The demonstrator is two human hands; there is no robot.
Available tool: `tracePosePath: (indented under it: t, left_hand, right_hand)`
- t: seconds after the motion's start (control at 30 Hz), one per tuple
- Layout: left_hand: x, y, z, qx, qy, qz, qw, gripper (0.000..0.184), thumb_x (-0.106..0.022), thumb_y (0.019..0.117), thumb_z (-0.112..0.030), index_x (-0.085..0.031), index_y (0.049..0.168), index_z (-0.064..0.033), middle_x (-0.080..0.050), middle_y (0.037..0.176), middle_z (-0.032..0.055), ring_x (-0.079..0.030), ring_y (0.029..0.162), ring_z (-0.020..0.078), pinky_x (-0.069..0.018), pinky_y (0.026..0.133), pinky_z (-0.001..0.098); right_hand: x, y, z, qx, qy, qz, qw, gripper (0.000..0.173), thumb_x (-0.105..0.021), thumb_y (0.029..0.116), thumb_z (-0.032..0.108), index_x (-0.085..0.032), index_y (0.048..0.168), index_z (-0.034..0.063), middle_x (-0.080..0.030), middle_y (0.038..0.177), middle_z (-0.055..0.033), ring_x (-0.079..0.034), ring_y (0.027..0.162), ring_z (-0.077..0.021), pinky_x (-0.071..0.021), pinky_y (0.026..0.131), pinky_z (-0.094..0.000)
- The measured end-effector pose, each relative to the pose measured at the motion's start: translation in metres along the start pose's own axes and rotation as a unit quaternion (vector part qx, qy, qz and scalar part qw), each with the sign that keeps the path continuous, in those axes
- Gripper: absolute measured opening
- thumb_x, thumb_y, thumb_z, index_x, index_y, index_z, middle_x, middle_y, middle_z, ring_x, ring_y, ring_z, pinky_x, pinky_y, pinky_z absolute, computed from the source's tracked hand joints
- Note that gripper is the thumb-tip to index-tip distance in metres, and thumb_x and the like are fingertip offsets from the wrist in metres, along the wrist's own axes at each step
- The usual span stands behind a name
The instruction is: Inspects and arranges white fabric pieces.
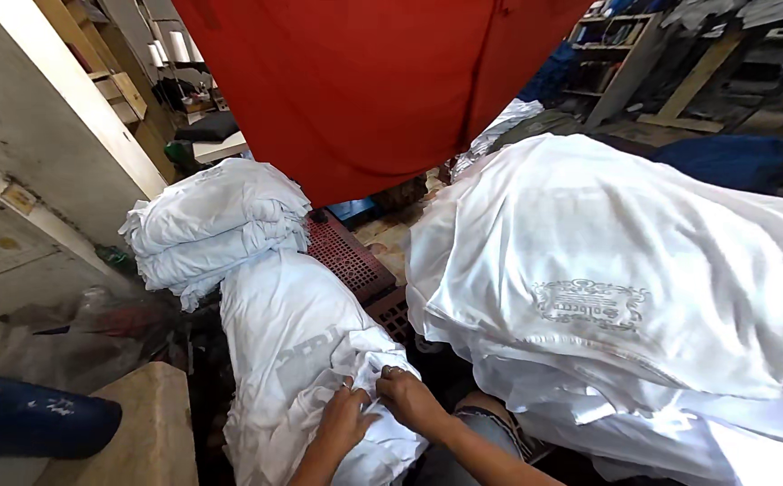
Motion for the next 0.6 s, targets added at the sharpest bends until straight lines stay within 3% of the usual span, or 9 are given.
tracePosePath:
  t: [0.07, 0.1, 0.17, 0.23, 0.3, 0.4, 0.5, 0.6]
  left_hand:
    - [-0.003, 0.005, 0.006, 0.011, -0.013, -0.020, 1.000, 0.028, -0.064, 0.0967, -0.018, -0.072, 0.118, -0.0017, -0.054, 0.141, 0.0287, -0.061, 0.122, 0.0413, -0.0504, 0.103, 0.0514]
    - [-0.001, 0.009, 0.011, 0.015, -0.038, -0.028, 0.999, 0.025, -0.062, 0.0960, -0.011, -0.072, 0.117, -0.0017, -0.056, 0.140, 0.0277, -0.060, 0.123, 0.0402, -0.0497, 0.105, 0.0506]
    - [0.004, 0.016, 0.022, 0.007, -0.094, -0.055, 0.994, 0.024, -0.062, 0.0958, -0.008, -0.070, 0.117, 0.0004, -0.061, 0.133, 0.0258, -0.060, 0.124, 0.0381, -0.0482, 0.107, 0.0498]
    - [0.010, 0.021, 0.028, -0.005, -0.122, -0.059, 0.991, 0.027, -0.062, 0.0960, -0.006, -0.064, 0.121, 0.0029, -0.065, 0.125, 0.0234, -0.062, 0.120, 0.0356, -0.0485, 0.106, 0.0494]
    - [0.013, 0.020, 0.028, -0.030, -0.124, -0.036, 0.991, 0.024, -0.058, 0.0968, -0.003, -0.063, 0.119, 0.0044, -0.065, 0.122, 0.0240, -0.063, 0.118, 0.0359, -0.0486, 0.105, 0.0499]
    - [0.011, 0.014, 0.028, -0.083, -0.105, -0.005, 0.991, 0.024, -0.049, 0.0962, 0.001, -0.072, 0.104, 0.0015, -0.065, 0.119, 0.0262, -0.062, 0.115, 0.0386, -0.0493, 0.102, 0.0517]
    - [0.008, 0.008, 0.025, -0.081, -0.090, -0.003, 0.993, 0.028, -0.049, 0.0968, -0.003, -0.076, 0.104, -0.0030, -0.062, 0.122, 0.0266, -0.062, 0.113, 0.0376, -0.0504, 0.100, 0.0496]
    - [0.002, -0.001, 0.015, -0.065, -0.075, -0.013, 0.995, 0.025, -0.061, 0.0934, -0.019, -0.076, 0.107, -0.0035, -0.059, 0.134, 0.0273, -0.062, 0.120, 0.0369, -0.0513, 0.102, 0.0479]
  right_hand:
    - [-0.022, -0.011, 0.007, 0.023, 0.004, -0.028, 0.999, 0.027, -0.057, 0.1002, 0.013, -0.069, 0.119, -0.0021, -0.065, 0.125, -0.0272, -0.061, 0.121, -0.0435, -0.0473, 0.105, -0.0561]
    - [-0.034, -0.019, 0.012, 0.045, 0.004, 0.005, 0.999, 0.029, -0.055, 0.1011, 0.012, -0.068, 0.123, -0.0006, -0.066, 0.125, -0.0273, -0.062, 0.121, -0.0443, -0.0468, 0.105, -0.0572]
    - [-0.061, -0.034, 0.015, 0.103, -0.021, 0.124, 0.987, 0.028, -0.057, 0.1017, 0.011, -0.067, 0.127, 0.0030, -0.068, 0.119, -0.0275, -0.062, 0.118, -0.0466, -0.0459, 0.103, -0.0616]
    - [-0.086, -0.043, 0.002, 0.101, -0.068, 0.250, 0.960, 0.033, -0.061, 0.1016, 0.015, -0.064, 0.133, 0.0081, -0.067, 0.123, -0.0250, -0.058, 0.123, -0.0460, -0.0425, 0.104, -0.0630]
    - [-0.092, -0.045, -0.012, 0.068, -0.089, 0.291, 0.950, 0.033, -0.061, 0.1014, 0.015, -0.063, 0.133, 0.0058, -0.064, 0.130, -0.0248, -0.056, 0.127, -0.0458, -0.0408, 0.105, -0.0642]
    - [-0.061, -0.035, -0.012, 0.035, -0.050, 0.233, 0.971, 0.025, -0.061, 0.1013, 0.015, -0.069, 0.120, -0.0002, -0.065, 0.126, -0.0262, -0.058, 0.123, -0.0468, -0.0415, 0.105, -0.0663]
    - [-0.027, -0.018, -0.012, 0.027, -0.004, 0.136, 0.990, 0.024, -0.063, 0.1004, 0.017, -0.071, 0.115, -0.0004, -0.064, 0.125, -0.0269, -0.059, 0.122, -0.0454, -0.0429, 0.105, -0.0637]
    - [-0.012, -0.005, -0.007, 0.019, -0.005, 0.069, 0.997, 0.024, -0.063, 0.0992, 0.015, -0.071, 0.115, -0.0013, -0.063, 0.127, -0.0266, -0.058, 0.123, -0.0436, -0.0443, 0.104, -0.0605]
Point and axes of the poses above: each hand's wrist, its own y-axis towards the middle knuckle, its own x-axis out of the back of the hand, z = x × y, the point moved 4 cm from there along y, towards the middle knuckle
